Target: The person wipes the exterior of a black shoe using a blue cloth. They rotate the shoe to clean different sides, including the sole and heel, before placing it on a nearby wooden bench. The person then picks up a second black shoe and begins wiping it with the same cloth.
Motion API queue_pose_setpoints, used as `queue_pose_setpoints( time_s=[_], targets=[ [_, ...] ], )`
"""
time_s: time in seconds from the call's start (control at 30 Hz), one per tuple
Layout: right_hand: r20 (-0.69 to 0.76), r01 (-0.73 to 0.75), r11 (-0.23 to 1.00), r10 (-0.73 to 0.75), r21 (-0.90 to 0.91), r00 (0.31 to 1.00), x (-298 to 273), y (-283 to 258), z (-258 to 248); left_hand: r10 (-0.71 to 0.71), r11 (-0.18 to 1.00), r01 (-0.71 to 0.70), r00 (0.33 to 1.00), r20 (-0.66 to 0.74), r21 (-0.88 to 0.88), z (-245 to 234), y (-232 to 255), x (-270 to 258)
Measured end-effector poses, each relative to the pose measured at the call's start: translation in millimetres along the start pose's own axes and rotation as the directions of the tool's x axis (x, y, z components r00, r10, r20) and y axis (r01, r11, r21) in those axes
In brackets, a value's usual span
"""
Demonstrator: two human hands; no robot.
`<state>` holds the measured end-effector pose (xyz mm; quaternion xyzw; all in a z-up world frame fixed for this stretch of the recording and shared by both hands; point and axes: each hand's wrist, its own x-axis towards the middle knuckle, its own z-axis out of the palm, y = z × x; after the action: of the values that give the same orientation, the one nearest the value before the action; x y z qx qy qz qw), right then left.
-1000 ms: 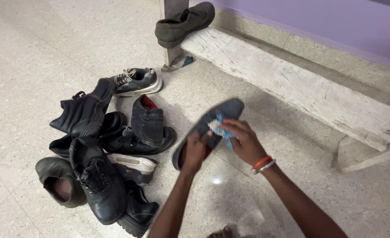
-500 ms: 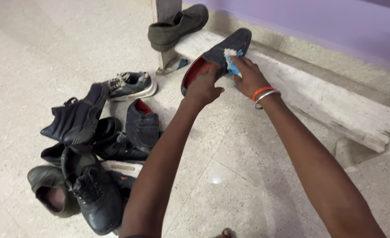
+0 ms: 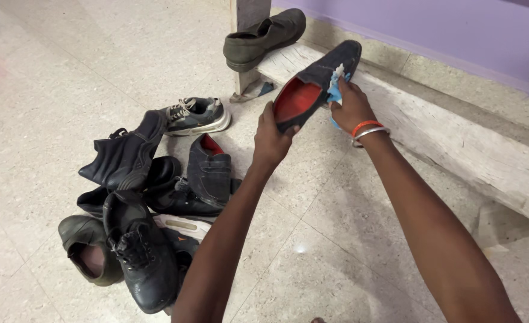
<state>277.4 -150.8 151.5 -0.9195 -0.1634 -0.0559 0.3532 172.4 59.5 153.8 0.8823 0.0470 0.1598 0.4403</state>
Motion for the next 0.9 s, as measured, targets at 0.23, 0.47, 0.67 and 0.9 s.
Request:
queue_pose_setpoints(
  time_s=[0.23,0.47,0.67,0.9],
  targets=[
    [0.11,0.118,0.99,-0.126,0.072,0.986,-8.9,-13.1,18.0,-0.023,0.999,0.021,0.996,-0.089,-0.025,0.2,5.7,51.7],
    [0.173,0.061,0.993,-0.077,0.099,0.982,-25.5,-9.1,16.7,0.027,0.998,-0.006,0.939,-0.342,0.062,-9.8,-25.8,90.9],
    [0.12,0.101,0.99,-0.113,0.101,0.986,-25.7,-2.2,13.3,-0.098,0.99,0.074,0.973,-0.207,-0.119,-23.6,-79.6,111.8],
    [0.142,0.068,0.993,-0.082,0.102,0.987,-44.3,-0.9,19.6,-0.204,0.691,-0.202,0.866,0.456,0.694,-69.4,-158.6,61.3]
  ],
)
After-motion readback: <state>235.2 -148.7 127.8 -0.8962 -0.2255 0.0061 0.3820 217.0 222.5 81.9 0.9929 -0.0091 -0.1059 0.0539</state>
